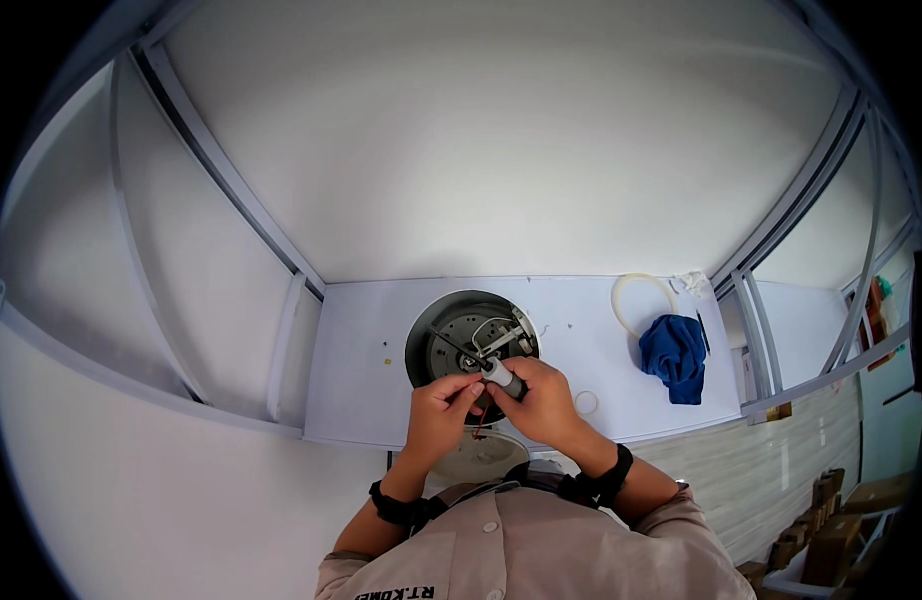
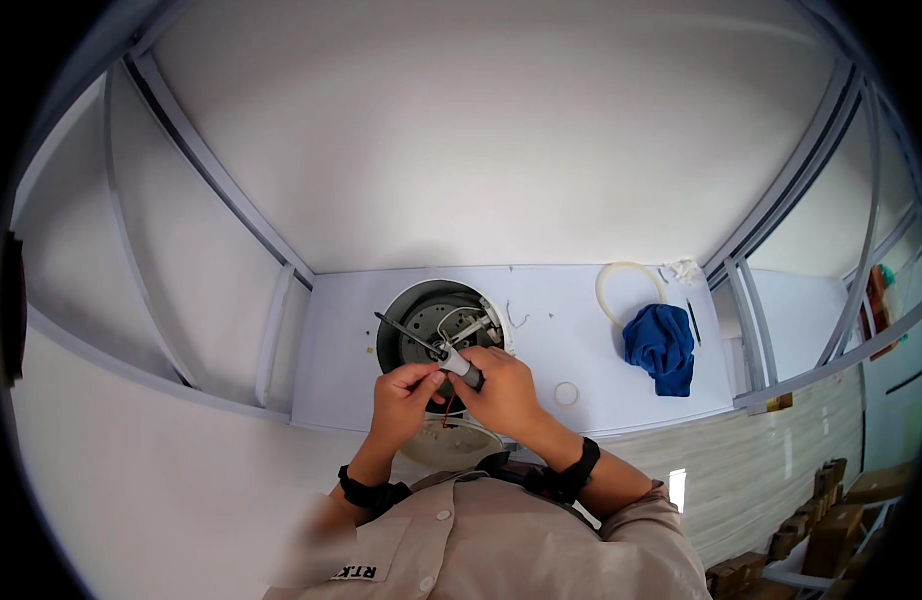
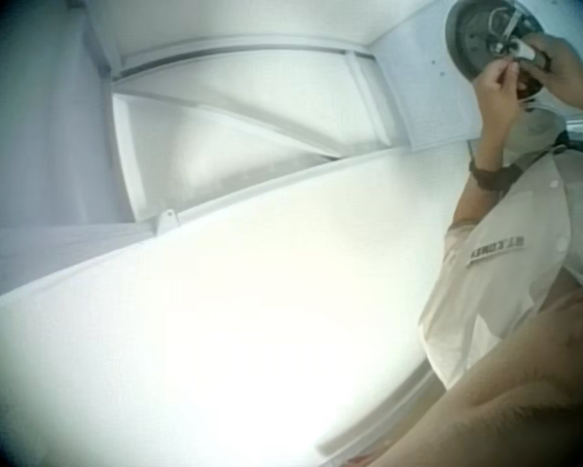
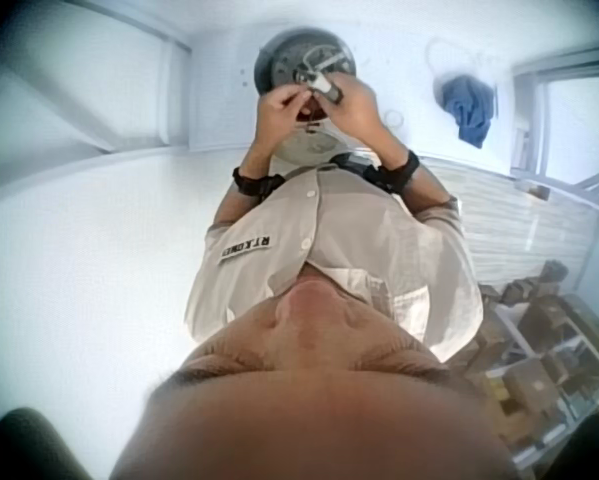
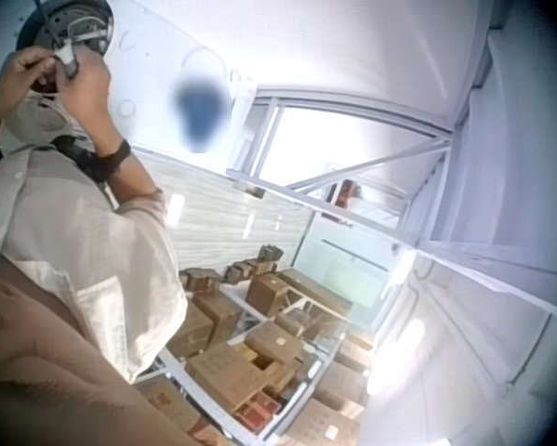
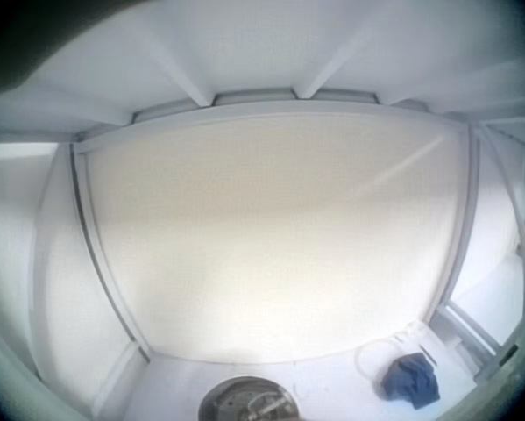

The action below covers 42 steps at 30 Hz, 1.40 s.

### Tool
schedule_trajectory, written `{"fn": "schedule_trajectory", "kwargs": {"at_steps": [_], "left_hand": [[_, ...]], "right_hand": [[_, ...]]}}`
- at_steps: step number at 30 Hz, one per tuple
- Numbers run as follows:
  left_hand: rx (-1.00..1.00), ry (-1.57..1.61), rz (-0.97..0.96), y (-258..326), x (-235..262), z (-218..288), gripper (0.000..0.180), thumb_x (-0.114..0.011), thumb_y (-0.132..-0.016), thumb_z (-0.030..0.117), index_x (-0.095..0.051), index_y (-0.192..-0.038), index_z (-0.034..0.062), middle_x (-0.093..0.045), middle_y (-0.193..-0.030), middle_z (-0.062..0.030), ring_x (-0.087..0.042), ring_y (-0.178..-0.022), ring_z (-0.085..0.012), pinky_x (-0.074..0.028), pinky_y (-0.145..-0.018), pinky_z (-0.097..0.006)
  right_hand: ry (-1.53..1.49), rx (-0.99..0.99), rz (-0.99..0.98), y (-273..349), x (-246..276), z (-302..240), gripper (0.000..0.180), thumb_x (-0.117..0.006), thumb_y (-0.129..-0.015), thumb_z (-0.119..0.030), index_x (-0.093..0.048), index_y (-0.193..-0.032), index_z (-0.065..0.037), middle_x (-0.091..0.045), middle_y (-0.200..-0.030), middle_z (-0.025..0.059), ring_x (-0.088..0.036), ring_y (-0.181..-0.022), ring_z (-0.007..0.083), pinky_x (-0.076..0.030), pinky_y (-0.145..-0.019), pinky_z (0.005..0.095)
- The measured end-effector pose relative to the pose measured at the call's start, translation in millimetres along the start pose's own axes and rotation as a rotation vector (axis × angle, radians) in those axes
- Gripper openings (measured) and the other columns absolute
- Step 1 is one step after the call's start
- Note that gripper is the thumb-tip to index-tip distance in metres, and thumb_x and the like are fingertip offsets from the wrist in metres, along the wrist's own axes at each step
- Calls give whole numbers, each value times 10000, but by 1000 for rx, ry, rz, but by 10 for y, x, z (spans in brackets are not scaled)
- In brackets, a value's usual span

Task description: The person uses a screwdriver to remove screws from a white plastic cover of a ceiling light fixture, then manipulates the internal wiring and components. They repeatedly attach and detach the cover while adjusting wires and screws.

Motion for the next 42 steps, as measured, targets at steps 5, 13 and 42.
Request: {"fn": "schedule_trajectory", "kwargs": {"at_steps": [5, 13, 42], "left_hand": [[-22, 15, 9, 11, 1, 5, 217, -687, -1016, 69, -744, -1181, -60, -790, -992, -116, -754, -784, -157, -598, -684, -267], [-22, -21, 18, 6, 25, -11, 212, -654, -1040, 87, -716, -1182, -57, -788, -995, -102, -742, -766, -143, -581, -685, -264], [-152, -147, 62, -12, 21, 90, 144, -719, -987, 61, -742, -1104, -20, -776, -930, -102, -712, -808, -133, -553, -729, -281]], "right_hand": [[4, -18, 12, -43, 5, -21, 217, -812, -845, -155, -724, -1029, -82, -727, -859, 131, -704, -801, 365, -554, -676, 454], [-92, -172, -89, -57, -35, 24, 202, -808, -869, -120, -724, -1033, -37, -745, -861, 141, -727, -743, 228, -554, -676, 337], [-226, -269, -73, -101, -91, 136, 230, -782, -860, -179, -713, -1040, -53, -729, -834, 163, -720, -727, 348, -550, -657, 396]]}}
Point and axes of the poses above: each hand's wrist, its own y-axis away from the middle knuckle, its own x-axis out of the back of the hand, z = x × y, the point moved 5 cm from there along -y, towards the middle knuckle
